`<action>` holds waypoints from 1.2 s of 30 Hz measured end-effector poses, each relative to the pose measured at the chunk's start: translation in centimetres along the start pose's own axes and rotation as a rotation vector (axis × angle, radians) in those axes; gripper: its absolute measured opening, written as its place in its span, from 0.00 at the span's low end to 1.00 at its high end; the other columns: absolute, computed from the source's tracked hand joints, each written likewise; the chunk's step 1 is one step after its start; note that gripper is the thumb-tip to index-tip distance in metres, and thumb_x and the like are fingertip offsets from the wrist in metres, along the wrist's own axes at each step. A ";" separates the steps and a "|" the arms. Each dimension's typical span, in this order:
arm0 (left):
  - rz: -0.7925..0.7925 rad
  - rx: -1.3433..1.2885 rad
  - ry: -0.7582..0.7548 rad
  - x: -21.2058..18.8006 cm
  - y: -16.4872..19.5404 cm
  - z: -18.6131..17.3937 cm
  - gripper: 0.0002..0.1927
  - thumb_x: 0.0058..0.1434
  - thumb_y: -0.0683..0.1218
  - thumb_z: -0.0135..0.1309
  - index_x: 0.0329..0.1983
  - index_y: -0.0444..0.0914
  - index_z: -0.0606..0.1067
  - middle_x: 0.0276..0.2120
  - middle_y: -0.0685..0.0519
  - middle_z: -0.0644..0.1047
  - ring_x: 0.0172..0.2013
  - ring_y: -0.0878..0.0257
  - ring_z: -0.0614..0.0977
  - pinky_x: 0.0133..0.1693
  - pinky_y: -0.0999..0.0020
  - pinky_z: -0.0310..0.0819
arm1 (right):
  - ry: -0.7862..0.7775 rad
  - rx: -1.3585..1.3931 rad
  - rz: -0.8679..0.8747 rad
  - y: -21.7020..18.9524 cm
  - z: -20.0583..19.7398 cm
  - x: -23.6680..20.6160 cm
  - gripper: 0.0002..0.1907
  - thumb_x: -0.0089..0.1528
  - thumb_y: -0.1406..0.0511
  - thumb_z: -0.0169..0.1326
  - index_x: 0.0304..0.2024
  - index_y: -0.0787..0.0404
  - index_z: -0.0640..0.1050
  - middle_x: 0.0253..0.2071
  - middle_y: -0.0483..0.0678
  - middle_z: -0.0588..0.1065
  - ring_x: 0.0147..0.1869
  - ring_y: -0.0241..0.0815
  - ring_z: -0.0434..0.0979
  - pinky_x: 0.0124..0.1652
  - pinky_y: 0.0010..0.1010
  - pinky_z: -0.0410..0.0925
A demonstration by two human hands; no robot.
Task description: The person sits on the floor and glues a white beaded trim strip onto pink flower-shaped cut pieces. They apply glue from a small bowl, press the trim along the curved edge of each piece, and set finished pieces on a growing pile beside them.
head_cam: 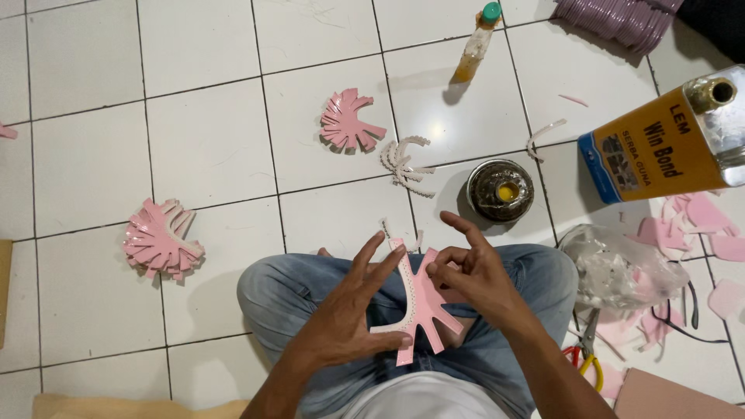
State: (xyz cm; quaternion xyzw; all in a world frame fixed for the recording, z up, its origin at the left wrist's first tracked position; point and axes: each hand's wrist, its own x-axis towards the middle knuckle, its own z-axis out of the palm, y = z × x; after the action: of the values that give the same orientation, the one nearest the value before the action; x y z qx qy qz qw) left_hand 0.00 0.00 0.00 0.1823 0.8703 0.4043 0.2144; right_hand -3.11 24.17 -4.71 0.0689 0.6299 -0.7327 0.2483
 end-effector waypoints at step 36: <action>-0.253 -0.503 0.481 12.1 23.3 30.0 0.18 0.64 0.57 0.61 0.32 0.37 0.83 0.21 0.59 0.80 0.27 0.70 0.78 0.61 0.55 0.65 | 0.133 -0.107 -0.224 0.8 -30.7 -19.7 0.42 0.59 0.73 0.59 0.73 0.63 0.57 0.36 0.47 0.82 0.42 0.32 0.81 0.41 0.24 0.75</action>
State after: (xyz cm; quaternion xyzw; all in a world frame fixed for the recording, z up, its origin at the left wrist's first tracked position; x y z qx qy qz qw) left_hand 8.78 38.86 -1.93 -0.0851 0.7849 0.6071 0.0902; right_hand 7.80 58.94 -3.33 0.0334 0.6870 -0.7149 0.1259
